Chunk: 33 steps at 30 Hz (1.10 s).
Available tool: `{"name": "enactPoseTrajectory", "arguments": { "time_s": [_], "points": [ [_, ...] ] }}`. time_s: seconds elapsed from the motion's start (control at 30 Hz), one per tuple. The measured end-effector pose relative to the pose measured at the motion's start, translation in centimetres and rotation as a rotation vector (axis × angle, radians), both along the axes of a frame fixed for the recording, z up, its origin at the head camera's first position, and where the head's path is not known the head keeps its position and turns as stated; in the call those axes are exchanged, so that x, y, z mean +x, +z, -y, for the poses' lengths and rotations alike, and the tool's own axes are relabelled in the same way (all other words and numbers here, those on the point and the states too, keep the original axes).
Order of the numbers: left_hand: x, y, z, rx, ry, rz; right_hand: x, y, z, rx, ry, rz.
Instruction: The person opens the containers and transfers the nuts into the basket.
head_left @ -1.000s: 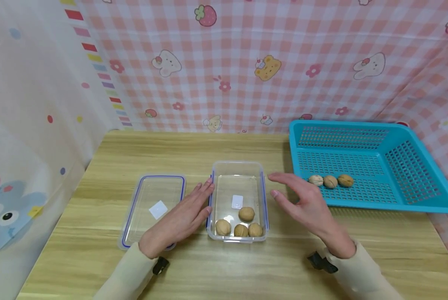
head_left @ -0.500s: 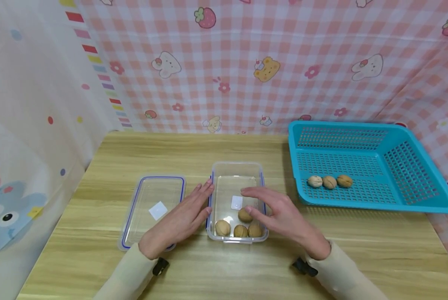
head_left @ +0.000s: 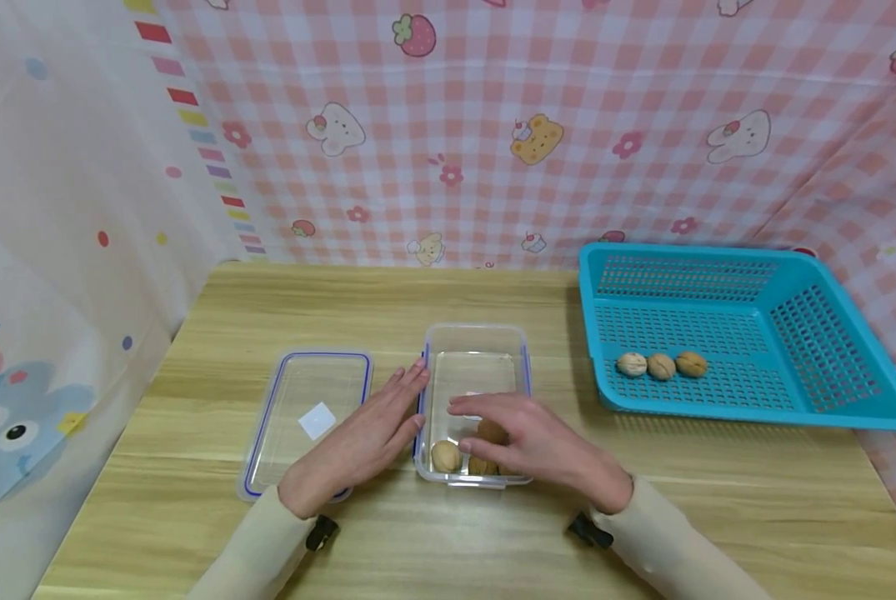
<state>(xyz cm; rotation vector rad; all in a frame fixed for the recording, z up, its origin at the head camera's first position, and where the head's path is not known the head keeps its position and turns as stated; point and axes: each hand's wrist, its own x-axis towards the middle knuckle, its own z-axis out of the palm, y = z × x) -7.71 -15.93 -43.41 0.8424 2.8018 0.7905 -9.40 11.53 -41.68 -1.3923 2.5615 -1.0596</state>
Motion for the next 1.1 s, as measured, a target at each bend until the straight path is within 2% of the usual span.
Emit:
{"name": "enactPoseTrajectory", "arguments": {
  "time_s": [0.3,0.57,1.1],
  "points": [
    [0.0,0.2,-0.1,-0.019,0.001,0.019,-0.4,-0.2,0.9,0.143,0.039,0.118],
    [0.0,0.2,0.0,-0.009,-0.007,0.012,-0.7,-0.2,1.6,0.234,0.083,0.057],
    [-0.1,0.0,0.0,-0.007,-0.004,0.019,-0.9,-0.3,2.9,0.363,0.141,0.080]
  ]
}}
